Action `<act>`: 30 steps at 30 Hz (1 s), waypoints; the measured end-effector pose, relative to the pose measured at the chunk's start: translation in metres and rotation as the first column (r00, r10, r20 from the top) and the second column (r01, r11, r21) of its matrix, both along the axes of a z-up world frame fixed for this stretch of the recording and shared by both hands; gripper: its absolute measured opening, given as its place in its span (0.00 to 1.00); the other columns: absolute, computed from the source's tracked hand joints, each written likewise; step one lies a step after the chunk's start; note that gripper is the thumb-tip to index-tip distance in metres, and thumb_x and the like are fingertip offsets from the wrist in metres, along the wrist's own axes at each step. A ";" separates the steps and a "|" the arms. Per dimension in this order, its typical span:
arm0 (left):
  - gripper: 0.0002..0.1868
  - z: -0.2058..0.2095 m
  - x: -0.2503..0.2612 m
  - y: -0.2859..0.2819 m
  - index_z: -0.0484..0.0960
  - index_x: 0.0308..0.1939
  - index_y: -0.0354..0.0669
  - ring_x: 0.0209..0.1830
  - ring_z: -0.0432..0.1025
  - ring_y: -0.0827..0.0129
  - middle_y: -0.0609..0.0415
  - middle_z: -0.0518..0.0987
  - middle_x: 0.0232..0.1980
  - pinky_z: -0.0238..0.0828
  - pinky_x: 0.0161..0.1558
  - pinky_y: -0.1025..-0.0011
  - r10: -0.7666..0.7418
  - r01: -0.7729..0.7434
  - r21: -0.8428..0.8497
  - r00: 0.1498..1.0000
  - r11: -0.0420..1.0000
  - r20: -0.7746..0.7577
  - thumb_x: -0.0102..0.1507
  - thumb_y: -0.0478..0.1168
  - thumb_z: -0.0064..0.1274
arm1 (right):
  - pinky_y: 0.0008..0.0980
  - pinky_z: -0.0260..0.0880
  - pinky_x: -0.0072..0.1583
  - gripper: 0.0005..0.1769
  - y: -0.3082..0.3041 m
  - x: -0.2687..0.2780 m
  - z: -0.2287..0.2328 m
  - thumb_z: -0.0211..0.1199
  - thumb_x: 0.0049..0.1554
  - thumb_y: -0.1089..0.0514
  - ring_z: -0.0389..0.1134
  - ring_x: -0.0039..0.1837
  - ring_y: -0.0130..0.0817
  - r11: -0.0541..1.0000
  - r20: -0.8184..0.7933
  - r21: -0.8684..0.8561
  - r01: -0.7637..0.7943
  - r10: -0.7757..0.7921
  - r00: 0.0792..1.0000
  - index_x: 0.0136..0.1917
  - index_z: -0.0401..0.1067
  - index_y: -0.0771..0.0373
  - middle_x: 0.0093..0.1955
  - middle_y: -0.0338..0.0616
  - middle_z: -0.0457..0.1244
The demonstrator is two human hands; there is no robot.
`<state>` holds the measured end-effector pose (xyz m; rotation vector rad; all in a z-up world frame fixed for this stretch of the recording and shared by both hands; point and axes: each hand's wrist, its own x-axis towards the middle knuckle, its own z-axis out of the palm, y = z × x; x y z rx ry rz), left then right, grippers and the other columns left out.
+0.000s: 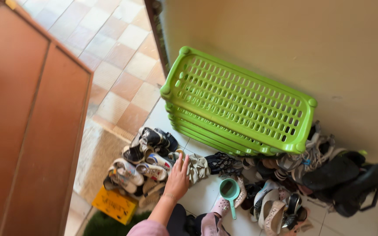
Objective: The person sits on the floor and scrubs a pair of white sneakers with a brush and water from a small green scoop. They wipe the shoes with a cloth and place one cleaned shoe on a green plastic shoe rack.
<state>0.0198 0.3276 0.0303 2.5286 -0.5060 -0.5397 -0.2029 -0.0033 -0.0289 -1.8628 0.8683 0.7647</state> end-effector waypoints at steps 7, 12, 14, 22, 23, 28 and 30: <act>0.33 -0.030 -0.067 0.110 0.64 0.72 0.43 0.71 0.59 0.40 0.34 0.62 0.70 0.59 0.67 0.52 -0.418 0.423 0.035 0.903 0.906 -0.094 0.61 0.33 0.48 | 0.39 0.73 0.41 0.08 0.062 -0.015 0.000 0.60 0.52 0.60 0.73 0.42 0.37 0.989 -0.014 -0.038 0.144 -0.145 0.989 0.43 0.74 0.64 0.52 0.40 0.70; 0.31 -0.060 -0.057 0.139 0.65 0.70 0.43 0.67 0.61 0.41 0.35 0.65 0.67 0.61 0.63 0.52 -0.395 0.442 0.024 0.823 0.897 -0.408 0.61 0.34 0.48 | 0.40 0.72 0.42 0.08 0.087 -0.010 0.009 0.60 0.52 0.59 0.72 0.44 0.38 0.979 -0.002 -0.072 0.189 -0.189 0.982 0.45 0.73 0.64 0.52 0.41 0.69; 0.30 -0.048 -0.052 0.149 0.66 0.69 0.43 0.66 0.62 0.41 0.35 0.65 0.65 0.61 0.62 0.52 -0.340 0.399 0.031 0.816 0.916 -0.467 0.61 0.35 0.48 | 0.40 0.72 0.43 0.09 0.092 -0.022 0.012 0.60 0.53 0.59 0.72 0.44 0.39 0.979 -0.013 -0.076 0.187 -0.188 0.982 0.46 0.73 0.64 0.52 0.42 0.69; 0.27 -0.049 -0.053 0.147 0.67 0.65 0.42 0.60 0.65 0.41 0.36 0.69 0.59 0.64 0.57 0.52 -0.181 0.277 0.104 0.825 0.955 -0.535 0.61 0.36 0.49 | 0.41 0.72 0.45 0.10 0.058 -0.022 0.005 0.61 0.54 0.58 0.71 0.46 0.42 0.983 -0.015 -0.068 0.173 -0.175 0.984 0.48 0.71 0.64 0.53 0.45 0.67; 0.26 -0.051 -0.057 0.145 0.67 0.65 0.42 0.59 0.66 0.41 0.36 0.70 0.58 0.64 0.57 0.52 -0.160 0.259 0.111 0.824 0.959 -0.543 0.61 0.36 0.49 | 0.41 0.72 0.45 0.10 0.052 -0.024 0.006 0.61 0.54 0.58 0.71 0.47 0.42 0.984 -0.016 -0.067 0.166 -0.168 0.986 0.48 0.71 0.64 0.53 0.45 0.67; 0.24 -0.057 -0.063 0.127 0.68 0.63 0.42 0.55 0.68 0.42 0.36 0.72 0.55 0.65 0.54 0.52 -0.082 0.182 0.132 0.834 0.974 -0.545 0.62 0.37 0.50 | 0.42 0.71 0.47 0.12 0.021 -0.018 0.006 0.62 0.55 0.57 0.71 0.48 0.44 0.990 -0.012 -0.071 0.119 -0.121 0.993 0.50 0.70 0.64 0.54 0.47 0.66; 0.24 -0.054 -0.064 0.127 0.68 0.62 0.42 0.54 0.68 0.42 0.36 0.73 0.53 0.66 0.52 0.52 -0.062 0.163 0.139 0.835 0.977 -0.547 0.62 0.38 0.50 | 0.42 0.71 0.47 0.12 0.019 -0.015 0.006 0.62 0.55 0.57 0.71 0.49 0.44 0.993 -0.009 -0.066 0.102 -0.103 0.995 0.51 0.70 0.64 0.54 0.48 0.66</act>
